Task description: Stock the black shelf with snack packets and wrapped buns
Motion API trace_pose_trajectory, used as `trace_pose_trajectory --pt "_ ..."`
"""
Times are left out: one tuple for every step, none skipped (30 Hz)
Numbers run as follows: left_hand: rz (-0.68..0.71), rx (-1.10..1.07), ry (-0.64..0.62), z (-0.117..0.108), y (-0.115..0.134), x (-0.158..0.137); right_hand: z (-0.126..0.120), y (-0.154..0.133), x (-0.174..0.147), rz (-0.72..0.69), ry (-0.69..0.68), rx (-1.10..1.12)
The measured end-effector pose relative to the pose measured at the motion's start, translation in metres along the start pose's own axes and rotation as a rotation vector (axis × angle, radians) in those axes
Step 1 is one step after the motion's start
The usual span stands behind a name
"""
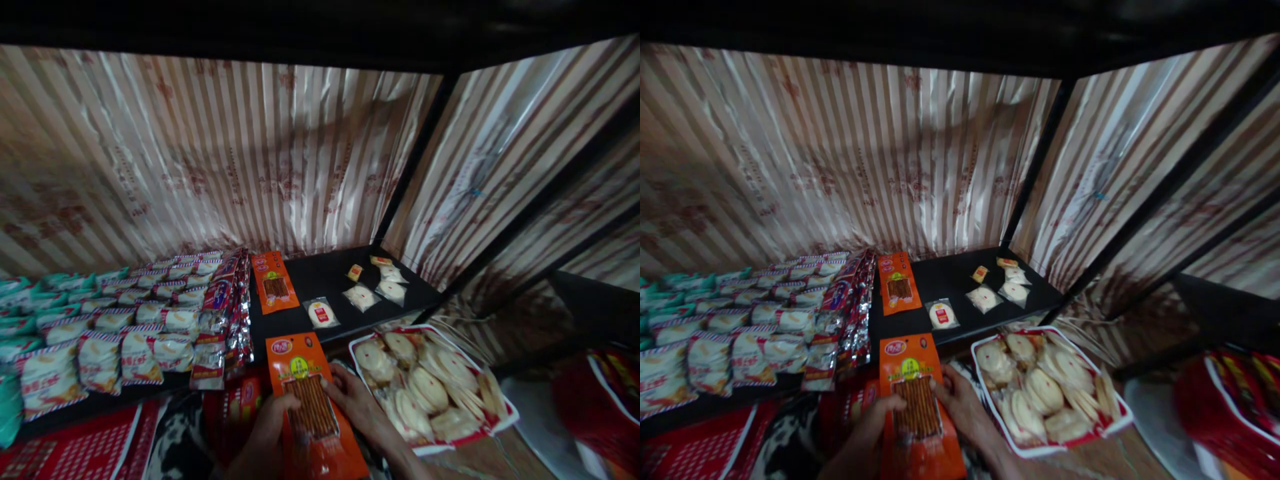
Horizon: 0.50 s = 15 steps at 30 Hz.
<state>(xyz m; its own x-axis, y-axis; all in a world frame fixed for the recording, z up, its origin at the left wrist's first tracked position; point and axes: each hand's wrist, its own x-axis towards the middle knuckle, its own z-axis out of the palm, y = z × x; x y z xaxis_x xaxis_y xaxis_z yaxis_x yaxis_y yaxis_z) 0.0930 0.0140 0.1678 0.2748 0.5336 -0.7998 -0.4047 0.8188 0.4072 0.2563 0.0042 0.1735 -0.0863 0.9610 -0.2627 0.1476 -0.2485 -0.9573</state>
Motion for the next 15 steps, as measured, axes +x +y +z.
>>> trace_pose_trajectory --pt "0.020 0.005 0.027 0.002 0.001 0.003 0.002 0.001 0.003 -0.007 0.020 0.064" --pt "0.064 0.011 0.045 0.004 0.002 0.005 0.004 0.003 0.007 -0.011 0.042 0.120" --pt "0.116 0.021 0.057 0.006 0.003 0.006 0.005 0.005 0.011 -0.014 0.063 0.163" --pt "0.179 0.039 0.069 0.008 0.004 0.006 0.005 0.008 0.015 -0.014 0.081 0.193" --pt "0.243 0.060 0.075 0.009 0.006 0.006 0.005 0.010 0.019 -0.016 0.095 0.212" --pt "0.296 0.075 0.071 0.010 0.008 0.007 0.005 0.013 0.023 -0.019 0.104 0.224" --pt "0.328 0.083 0.062 0.011 0.010 0.007 0.003 0.015 0.027 -0.021 0.112 0.226" --pt "0.353 0.086 0.052 0.013 0.012 0.009 0.002 0.016 0.031 -0.022 0.124 0.214" --pt "0.374 0.085 0.042 0.014 0.013 0.011 0.000 0.017 0.035 -0.023 0.139 0.184" --pt "0.392 0.083 0.042 0.015 0.015 0.013 -0.002 0.017 0.039 -0.026 0.160 0.138" --pt "0.409 0.082 0.058 0.016 0.016 0.015 -0.005 0.017 0.044 -0.033 0.187 0.081" --pt "0.432 0.088 0.086 0.017 0.018 0.018 -0.007 0.017 0.048 -0.046 0.215 0.021" --pt "0.460 0.101 0.117 0.019 0.019 0.020 -0.009 0.016 0.053 -0.066 0.241 -0.039" --pt "0.495 0.126 0.149 0.020 0.020 0.023 -0.010 0.014 0.059 -0.090 0.260 -0.092" --pt "0.531 0.170 0.180 0.022 0.022 0.025 -0.012 0.013 0.065 -0.114 0.271 -0.138"
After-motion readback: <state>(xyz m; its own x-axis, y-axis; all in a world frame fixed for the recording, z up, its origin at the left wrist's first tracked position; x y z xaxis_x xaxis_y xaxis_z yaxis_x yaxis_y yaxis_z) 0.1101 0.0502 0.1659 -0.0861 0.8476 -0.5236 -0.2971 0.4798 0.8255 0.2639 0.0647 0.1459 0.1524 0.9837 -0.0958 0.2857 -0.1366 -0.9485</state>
